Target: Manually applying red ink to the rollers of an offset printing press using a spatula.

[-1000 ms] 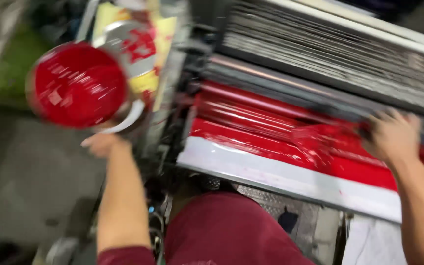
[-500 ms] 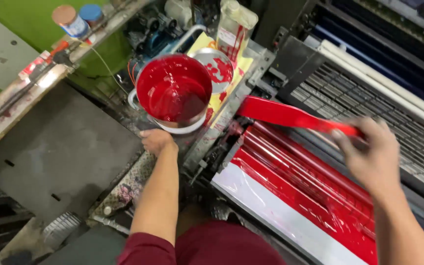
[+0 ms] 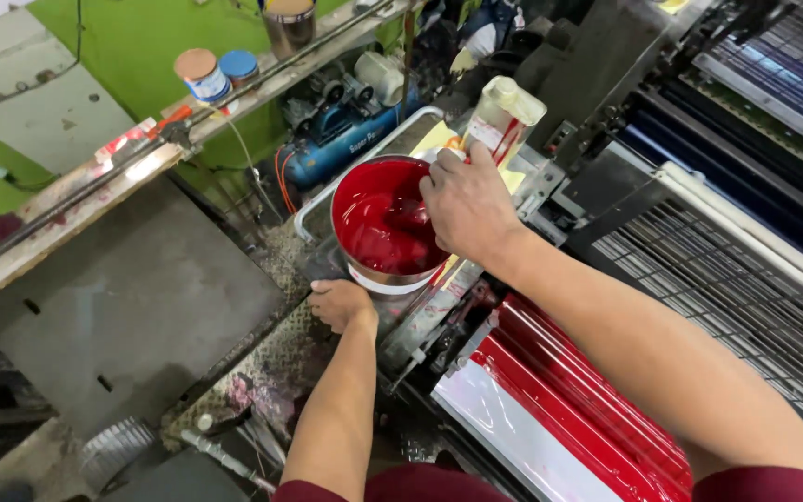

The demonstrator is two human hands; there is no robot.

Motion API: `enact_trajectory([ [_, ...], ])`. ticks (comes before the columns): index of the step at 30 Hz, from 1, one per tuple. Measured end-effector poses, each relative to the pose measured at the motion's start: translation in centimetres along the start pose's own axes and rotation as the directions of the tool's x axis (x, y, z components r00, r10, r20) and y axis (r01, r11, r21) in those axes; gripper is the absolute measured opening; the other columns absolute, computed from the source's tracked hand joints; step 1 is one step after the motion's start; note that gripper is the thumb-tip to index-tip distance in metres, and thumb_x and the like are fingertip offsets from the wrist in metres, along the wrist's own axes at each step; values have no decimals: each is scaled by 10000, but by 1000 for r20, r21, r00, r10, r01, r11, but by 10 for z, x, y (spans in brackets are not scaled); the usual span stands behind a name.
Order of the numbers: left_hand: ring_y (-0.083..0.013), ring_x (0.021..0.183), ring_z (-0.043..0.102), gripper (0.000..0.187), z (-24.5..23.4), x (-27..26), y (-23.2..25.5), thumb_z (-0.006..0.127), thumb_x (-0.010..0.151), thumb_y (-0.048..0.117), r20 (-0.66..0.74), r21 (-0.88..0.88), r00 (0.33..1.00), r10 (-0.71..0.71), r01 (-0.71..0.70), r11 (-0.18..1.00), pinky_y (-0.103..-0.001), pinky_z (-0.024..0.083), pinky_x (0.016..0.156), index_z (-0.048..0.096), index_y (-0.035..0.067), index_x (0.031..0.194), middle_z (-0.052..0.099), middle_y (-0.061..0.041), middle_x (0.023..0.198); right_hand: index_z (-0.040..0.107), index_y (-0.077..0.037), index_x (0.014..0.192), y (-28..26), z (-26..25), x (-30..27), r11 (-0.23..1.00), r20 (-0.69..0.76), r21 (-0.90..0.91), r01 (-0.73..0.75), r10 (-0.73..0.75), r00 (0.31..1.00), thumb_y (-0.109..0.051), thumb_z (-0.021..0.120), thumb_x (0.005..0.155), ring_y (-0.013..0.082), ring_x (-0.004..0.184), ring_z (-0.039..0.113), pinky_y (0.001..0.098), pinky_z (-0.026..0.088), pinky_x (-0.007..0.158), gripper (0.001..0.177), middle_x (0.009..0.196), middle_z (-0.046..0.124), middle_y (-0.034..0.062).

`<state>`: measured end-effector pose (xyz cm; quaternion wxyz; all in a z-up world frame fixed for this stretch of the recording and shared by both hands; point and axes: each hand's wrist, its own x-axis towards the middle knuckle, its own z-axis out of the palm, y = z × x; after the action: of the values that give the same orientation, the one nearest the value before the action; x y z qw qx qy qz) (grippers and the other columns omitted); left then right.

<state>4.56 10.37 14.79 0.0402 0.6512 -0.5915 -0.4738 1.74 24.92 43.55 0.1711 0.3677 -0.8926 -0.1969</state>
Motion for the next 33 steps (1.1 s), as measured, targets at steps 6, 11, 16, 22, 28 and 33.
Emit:
enact_trajectory([
  [6, -408, 1244, 562, 608, -6, -6, 6, 222, 1078, 456, 1, -4, 1000, -1, 1, 1000, -560, 454, 1004, 541, 12, 1345, 556, -221, 1373, 722, -142, 823, -1, -1, 2, 981, 124, 190, -33, 10, 992, -317, 788, 614, 208, 999, 599, 499, 369, 926, 281, 840, 673, 3],
  [11, -399, 1270, 540, 627, -5, -4, 6, 181, 1086, 463, 35, 12, 999, -17, 17, 1000, -557, 442, 1019, 502, 12, 1379, 527, -212, 1404, 746, -167, 825, 12, 4, -7, 943, 209, 304, -137, 74, 975, -351, 803, 670, 204, 1011, 613, 486, 371, 908, 247, 851, 696, -8],
  [16, -392, 1292, 532, 650, -13, -10, 11, 160, 1100, 475, 88, 45, 994, -60, 57, 997, -538, 445, 1043, 464, -3, 1418, 503, -208, 1443, 788, -197, 905, 39, 9, -35, 883, 328, 342, -321, 208, 921, -442, 792, 760, 221, 979, 646, 468, 391, 868, 285, 822, 718, 30],
  [22, -388, 1300, 512, 645, -9, -8, 8, 156, 1090, 474, 67, 11, 997, -45, 45, 999, -538, 428, 1046, 464, 7, 1411, 506, -204, 1427, 814, -168, 973, 67, 93, -103, 446, 624, 556, -701, 334, 707, -522, 754, 813, 209, 674, 645, 378, 477, 670, 393, 698, 691, 44],
  [28, -388, 1285, 535, 639, -2, -3, 4, 183, 1085, 477, 10, 12, 1000, -6, 6, 1000, -533, 444, 1041, 525, 5, 1346, 537, -197, 1403, 792, -104, 928, 38, 62, -126, -59, 775, 630, -775, 109, 622, -501, 635, 934, 92, 560, 471, 309, 363, 521, 427, 626, 578, -26],
  [33, -405, 1268, 543, 638, -4, -3, 5, 191, 1083, 482, 12, 18, 1000, -17, 16, 1000, -545, 452, 1024, 528, 12, 1351, 538, -212, 1394, 691, -68, 840, 1, 41, -130, -413, 849, 444, -795, -91, 521, -581, 471, 1019, 70, 424, 341, 269, 234, 388, 586, 546, 491, -15],
])
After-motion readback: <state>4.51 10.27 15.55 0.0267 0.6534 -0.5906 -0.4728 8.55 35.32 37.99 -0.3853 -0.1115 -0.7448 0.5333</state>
